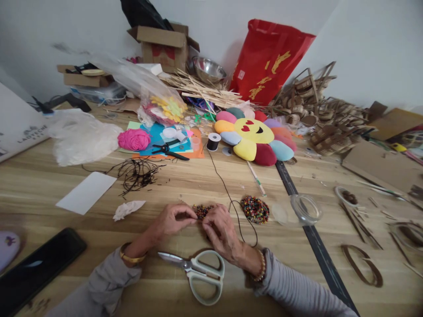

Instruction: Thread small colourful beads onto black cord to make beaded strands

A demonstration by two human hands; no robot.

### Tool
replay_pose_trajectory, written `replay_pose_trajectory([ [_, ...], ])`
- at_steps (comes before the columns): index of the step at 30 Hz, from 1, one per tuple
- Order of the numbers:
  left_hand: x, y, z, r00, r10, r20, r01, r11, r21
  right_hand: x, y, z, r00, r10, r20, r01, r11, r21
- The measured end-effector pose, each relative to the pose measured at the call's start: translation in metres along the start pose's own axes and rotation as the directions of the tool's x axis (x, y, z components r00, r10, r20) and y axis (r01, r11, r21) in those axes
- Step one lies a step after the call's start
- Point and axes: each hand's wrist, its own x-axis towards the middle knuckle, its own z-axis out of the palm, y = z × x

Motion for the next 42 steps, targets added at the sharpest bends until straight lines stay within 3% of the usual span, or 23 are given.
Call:
replay_pose_trajectory([
  [4, 0.001, -0.002, -0.003, 0.994, -0.085, 0.061, 0.095, 0.980, -0.176, -0.001, 0.001, 0.000, 1.000, 0.001, 0.016, -0.001, 1.000, -0.003],
  [10, 0.001, -0.008, 0.000, 0.990, -0.088, 0.113, 0.115, 0.961, -0.253, -0.001, 0.001, 0.000, 0.999, 0.005, 0.033, -0.005, 1.000, 0.000],
  [26, 0.000, -0.013, 0.003, 0.991, -0.076, 0.113, 0.106, 0.951, -0.292, -0.002, 0.002, 0.001, 0.998, 0.017, 0.061, -0.016, 1.000, -0.012],
  [42, 0.000, -0.003, 0.004, 0.987, -0.109, 0.120, 0.136, 0.958, -0.252, -0.003, 0.002, 0.002, 0.997, 0.013, 0.081, -0.013, 1.000, -0.007],
])
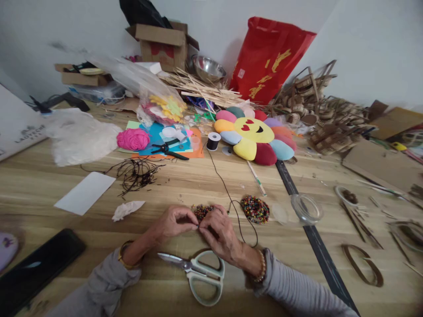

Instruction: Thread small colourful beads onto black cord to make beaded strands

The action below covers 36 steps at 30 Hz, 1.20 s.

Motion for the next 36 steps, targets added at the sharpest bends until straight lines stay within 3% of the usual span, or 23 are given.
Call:
replay_pose_trajectory([
  [10, 0.001, -0.004, -0.001, 0.997, -0.044, 0.065, 0.053, 0.988, -0.148, -0.001, 0.000, 0.001, 0.998, -0.036, -0.042, 0.039, 0.996, 0.076],
  [20, 0.000, 0.005, -0.002, 0.993, 0.074, 0.097, -0.077, 0.997, 0.030, 0.000, -0.002, -0.001, 0.998, -0.066, 0.014, 0.065, 0.997, 0.046],
  [29, -0.001, 0.002, -0.011, 0.994, 0.095, 0.051, -0.091, 0.992, -0.089, 0.006, -0.009, -0.005, 0.994, -0.110, -0.011, 0.110, 0.994, 0.006],
  [36, 0.000, 0.000, -0.008, 0.988, 0.138, 0.062, -0.135, 0.990, -0.047, 0.001, -0.003, -0.002, 0.996, -0.086, -0.013, 0.086, 0.995, 0.040],
])
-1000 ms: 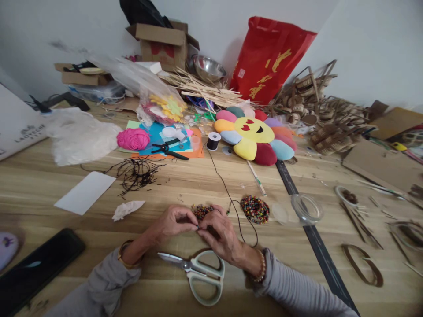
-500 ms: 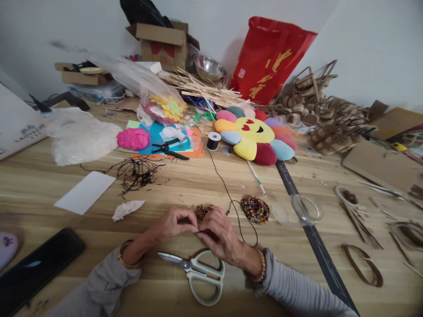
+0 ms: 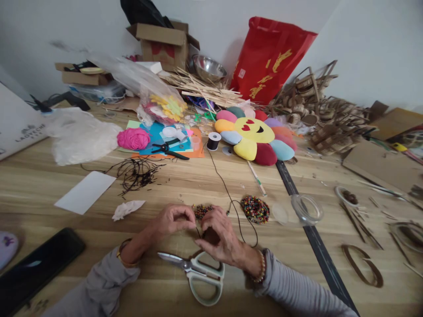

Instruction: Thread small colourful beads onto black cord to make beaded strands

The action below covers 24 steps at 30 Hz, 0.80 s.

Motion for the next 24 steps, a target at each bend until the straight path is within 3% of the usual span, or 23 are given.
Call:
replay_pose_trajectory([
  [8, -0.001, -0.002, 0.001, 1.000, 0.010, -0.004, -0.009, 0.993, 0.122, -0.001, 0.002, 0.000, 0.999, 0.020, 0.032, -0.021, 1.000, 0.022],
  [12, 0.001, 0.003, 0.002, 0.982, 0.030, -0.186, 0.022, 0.963, 0.269, -0.001, 0.002, 0.000, 0.999, 0.017, 0.036, -0.017, 1.000, 0.012],
  [15, 0.004, 0.002, 0.003, 0.942, 0.149, -0.302, -0.002, 0.900, 0.435, 0.000, 0.002, 0.001, 1.000, 0.020, 0.025, -0.020, 1.000, 0.005],
  [19, 0.007, -0.005, 0.002, 0.926, 0.267, -0.266, -0.039, 0.770, 0.636, 0.000, 0.000, 0.002, 1.000, 0.027, 0.009, -0.027, 1.000, 0.007],
  [24, 0.009, -0.009, 0.002, 0.941, 0.280, -0.189, -0.054, 0.676, 0.735, 0.001, -0.001, 0.001, 1.000, 0.031, 0.006, -0.031, 1.000, 0.002],
])
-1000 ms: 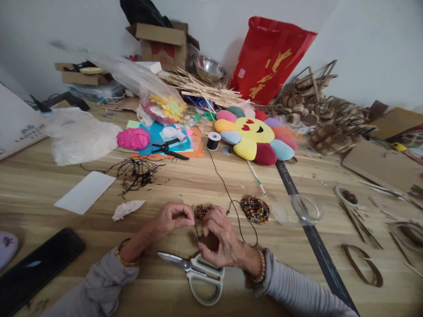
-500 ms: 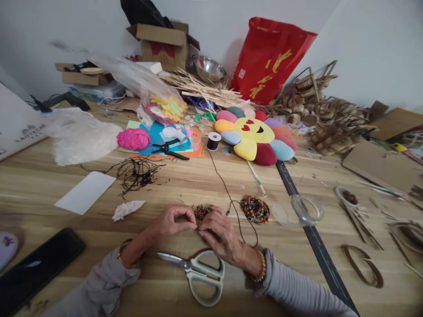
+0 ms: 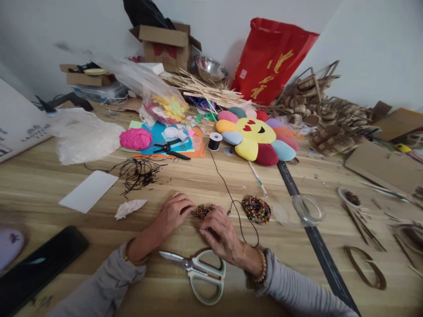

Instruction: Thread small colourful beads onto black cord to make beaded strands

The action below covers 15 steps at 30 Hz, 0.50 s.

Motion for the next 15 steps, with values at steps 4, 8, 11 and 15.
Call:
replay_pose_trajectory([
  [4, 0.0018, 0.0008, 0.0011, 0.999, -0.015, 0.034, 0.014, 0.998, 0.053, 0.0011, -0.0015, -0.0011, 1.000, 0.005, 0.011, -0.005, 1.000, -0.005],
  [8, 0.0034, 0.0024, -0.0001, 0.999, -0.027, 0.042, 0.026, 0.999, 0.040, 0.0024, -0.0027, -0.0012, 1.000, 0.003, 0.007, -0.003, 1.000, -0.010],
  [11, 0.0042, 0.0031, -0.0011, 0.998, -0.050, 0.047, 0.049, 0.999, 0.019, 0.0023, -0.0022, -0.0006, 1.000, -0.003, 0.002, 0.003, 1.000, -0.011],
  [15, 0.0046, 0.0032, -0.0011, 0.998, -0.069, 0.012, 0.069, 0.997, -0.031, 0.0012, -0.0005, 0.0000, 1.000, -0.003, -0.011, 0.003, 1.000, -0.006],
])
